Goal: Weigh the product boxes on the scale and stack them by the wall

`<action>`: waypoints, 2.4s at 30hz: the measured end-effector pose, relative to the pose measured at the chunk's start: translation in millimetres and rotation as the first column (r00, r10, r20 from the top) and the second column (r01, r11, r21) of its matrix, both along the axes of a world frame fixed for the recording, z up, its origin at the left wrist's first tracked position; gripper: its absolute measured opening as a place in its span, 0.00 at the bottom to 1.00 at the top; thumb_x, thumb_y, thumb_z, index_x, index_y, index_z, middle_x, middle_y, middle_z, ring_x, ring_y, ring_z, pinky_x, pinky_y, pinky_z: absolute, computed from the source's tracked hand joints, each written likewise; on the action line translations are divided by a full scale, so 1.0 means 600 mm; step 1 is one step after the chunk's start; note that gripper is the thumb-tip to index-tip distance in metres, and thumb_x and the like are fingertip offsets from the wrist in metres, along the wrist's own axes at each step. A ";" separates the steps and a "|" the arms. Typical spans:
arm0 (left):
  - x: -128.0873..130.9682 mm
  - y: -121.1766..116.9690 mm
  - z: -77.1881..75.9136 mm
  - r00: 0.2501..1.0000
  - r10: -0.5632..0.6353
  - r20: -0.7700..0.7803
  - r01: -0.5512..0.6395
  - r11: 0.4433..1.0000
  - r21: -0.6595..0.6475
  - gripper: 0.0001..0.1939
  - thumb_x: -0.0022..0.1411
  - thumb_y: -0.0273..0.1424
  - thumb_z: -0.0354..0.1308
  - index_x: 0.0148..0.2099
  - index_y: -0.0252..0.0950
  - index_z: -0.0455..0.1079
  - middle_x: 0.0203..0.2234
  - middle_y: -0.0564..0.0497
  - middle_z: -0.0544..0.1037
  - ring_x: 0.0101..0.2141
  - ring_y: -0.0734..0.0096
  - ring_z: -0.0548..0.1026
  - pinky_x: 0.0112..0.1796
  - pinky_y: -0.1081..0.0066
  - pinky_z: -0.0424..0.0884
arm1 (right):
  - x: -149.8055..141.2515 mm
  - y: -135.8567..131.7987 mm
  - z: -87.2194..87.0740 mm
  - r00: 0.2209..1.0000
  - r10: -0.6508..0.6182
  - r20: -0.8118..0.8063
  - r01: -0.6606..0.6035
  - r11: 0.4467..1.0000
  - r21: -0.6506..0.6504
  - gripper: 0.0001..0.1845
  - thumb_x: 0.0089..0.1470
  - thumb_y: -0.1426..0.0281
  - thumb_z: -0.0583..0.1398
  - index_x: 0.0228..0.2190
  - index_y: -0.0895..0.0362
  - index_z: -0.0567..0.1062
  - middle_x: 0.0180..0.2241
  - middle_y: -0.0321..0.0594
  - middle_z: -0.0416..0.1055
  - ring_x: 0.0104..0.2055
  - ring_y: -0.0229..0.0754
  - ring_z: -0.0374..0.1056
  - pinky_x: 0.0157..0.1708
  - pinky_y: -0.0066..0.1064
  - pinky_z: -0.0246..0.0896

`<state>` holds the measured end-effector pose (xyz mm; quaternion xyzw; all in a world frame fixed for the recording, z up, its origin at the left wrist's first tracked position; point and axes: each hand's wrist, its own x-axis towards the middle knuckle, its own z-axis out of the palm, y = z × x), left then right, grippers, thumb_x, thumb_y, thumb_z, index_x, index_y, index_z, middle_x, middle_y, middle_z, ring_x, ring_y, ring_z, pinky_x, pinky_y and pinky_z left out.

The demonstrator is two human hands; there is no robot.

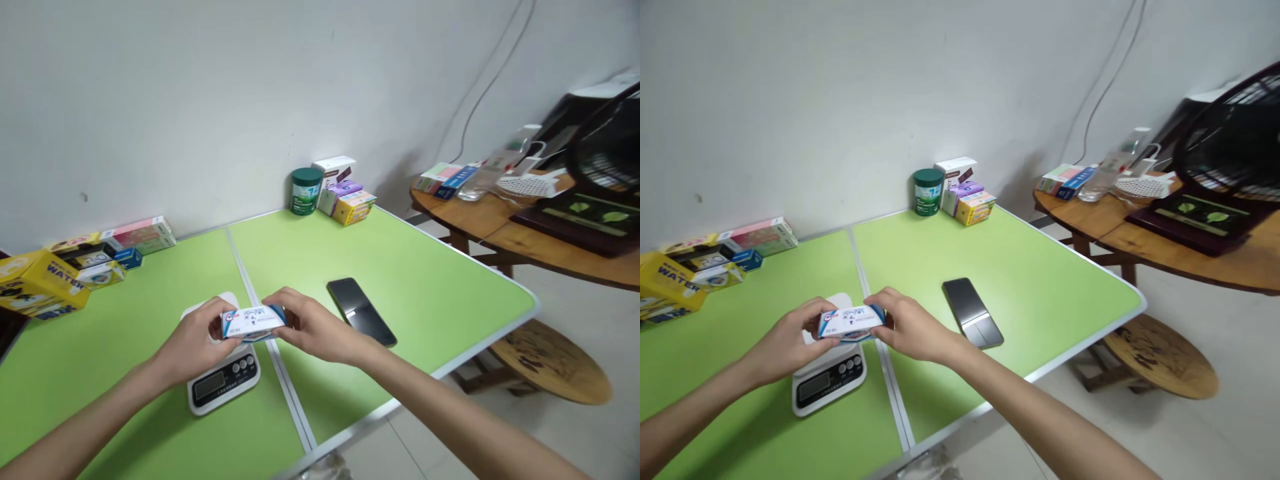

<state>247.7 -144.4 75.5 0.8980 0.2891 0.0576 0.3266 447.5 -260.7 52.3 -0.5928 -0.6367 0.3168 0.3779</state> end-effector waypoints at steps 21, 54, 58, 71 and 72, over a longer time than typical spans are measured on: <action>-0.121 0.075 -0.004 0.984 0.071 0.165 -0.041 0.983 -0.179 0.18 0.50 0.37 0.62 0.43 0.36 0.71 0.37 0.48 0.77 0.35 0.63 0.75 0.36 0.68 0.70 | -0.109 0.060 0.042 0.989 -0.124 -0.083 0.103 0.968 -0.228 0.18 0.47 0.67 0.63 0.41 0.58 0.70 0.22 0.30 0.67 0.24 0.35 0.62 0.25 0.28 0.55; 0.378 0.025 -0.047 0.870 0.475 0.135 -0.064 0.379 -0.923 0.17 0.56 0.24 0.60 0.48 0.32 0.65 0.50 0.41 0.72 0.37 0.71 0.76 0.39 0.71 0.71 | 0.273 0.056 -0.064 0.233 -0.683 -0.692 0.619 0.653 -0.436 0.20 0.57 0.59 0.56 0.20 0.59 0.69 0.17 0.36 0.67 0.16 0.31 0.61 0.18 0.23 0.57; 0.385 0.053 -0.067 0.928 0.351 0.126 -0.042 0.434 -0.900 0.16 0.57 0.27 0.58 0.49 0.33 0.67 0.56 0.39 0.67 0.44 0.66 0.75 0.45 0.68 0.70 | 0.408 0.124 -0.037 0.209 -0.779 -0.591 0.711 0.536 -0.455 0.20 0.60 0.64 0.53 0.20 0.60 0.69 0.14 0.36 0.66 0.13 0.31 0.60 0.14 0.22 0.53; 0.472 0.112 -0.129 0.949 0.278 0.150 0.040 0.365 -0.930 0.15 0.54 0.28 0.58 0.45 0.32 0.69 0.44 0.41 0.76 0.39 0.68 0.76 0.43 0.67 0.68 | 0.599 0.258 -0.034 0.216 -0.884 -0.415 0.851 0.379 -0.364 0.10 0.54 0.67 0.61 0.31 0.61 0.69 0.12 0.33 0.66 0.12 0.34 0.63 0.11 0.22 0.56; 0.469 0.112 -0.136 0.954 0.265 0.143 0.039 0.365 -0.930 0.15 0.55 0.28 0.58 0.46 0.32 0.69 0.44 0.41 0.76 0.39 0.68 0.76 0.43 0.67 0.68 | 0.601 0.257 -0.038 0.225 -0.881 -0.417 0.855 0.384 -0.349 0.09 0.54 0.68 0.62 0.31 0.61 0.69 0.12 0.32 0.67 0.11 0.33 0.63 0.11 0.21 0.55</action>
